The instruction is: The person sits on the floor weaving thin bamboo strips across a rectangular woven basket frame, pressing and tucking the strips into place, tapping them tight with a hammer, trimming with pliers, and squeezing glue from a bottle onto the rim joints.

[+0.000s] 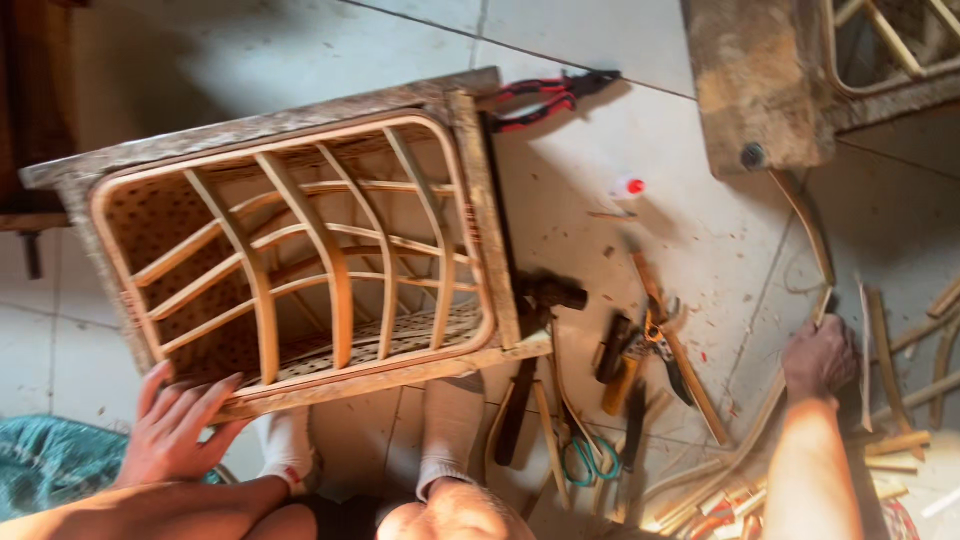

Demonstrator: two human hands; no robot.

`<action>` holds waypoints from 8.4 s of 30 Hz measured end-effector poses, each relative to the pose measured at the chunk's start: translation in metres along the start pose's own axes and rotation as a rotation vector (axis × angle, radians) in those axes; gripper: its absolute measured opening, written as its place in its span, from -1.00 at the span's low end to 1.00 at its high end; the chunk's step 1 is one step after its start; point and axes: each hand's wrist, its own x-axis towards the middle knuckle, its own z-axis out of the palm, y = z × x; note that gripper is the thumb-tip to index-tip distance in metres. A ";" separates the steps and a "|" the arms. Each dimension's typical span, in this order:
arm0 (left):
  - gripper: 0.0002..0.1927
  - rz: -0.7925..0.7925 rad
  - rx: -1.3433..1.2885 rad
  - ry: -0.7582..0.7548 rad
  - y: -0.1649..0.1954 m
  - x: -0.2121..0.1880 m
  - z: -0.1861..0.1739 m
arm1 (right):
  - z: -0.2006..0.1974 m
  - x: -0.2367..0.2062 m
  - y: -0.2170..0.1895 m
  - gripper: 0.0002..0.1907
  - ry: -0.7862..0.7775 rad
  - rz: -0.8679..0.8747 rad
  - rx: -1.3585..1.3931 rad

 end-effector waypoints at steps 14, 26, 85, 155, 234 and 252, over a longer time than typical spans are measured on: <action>-0.51 0.186 -0.164 0.065 0.008 0.037 -0.013 | -0.209 -0.116 -0.393 -0.91 0.010 -0.418 1.745; -0.49 0.288 -0.265 0.103 -0.026 0.041 -0.025 | -0.198 -0.228 -0.615 -0.56 -0.392 -0.652 1.442; -0.11 0.283 0.061 -0.121 0.020 0.017 -0.030 | -0.061 -0.233 -0.283 -0.41 -0.267 -0.049 0.557; -0.46 -1.081 -1.762 0.623 -0.051 0.045 0.024 | -0.252 -0.258 -0.537 -0.50 -0.655 -1.336 0.582; -0.18 -0.907 -1.533 0.226 -0.042 0.072 -0.031 | -0.301 -0.120 -0.580 -0.52 -0.385 -1.036 0.721; -0.20 -0.915 -1.596 0.273 -0.049 0.072 -0.028 | -0.299 -0.113 -0.555 -0.58 -0.179 -1.037 0.762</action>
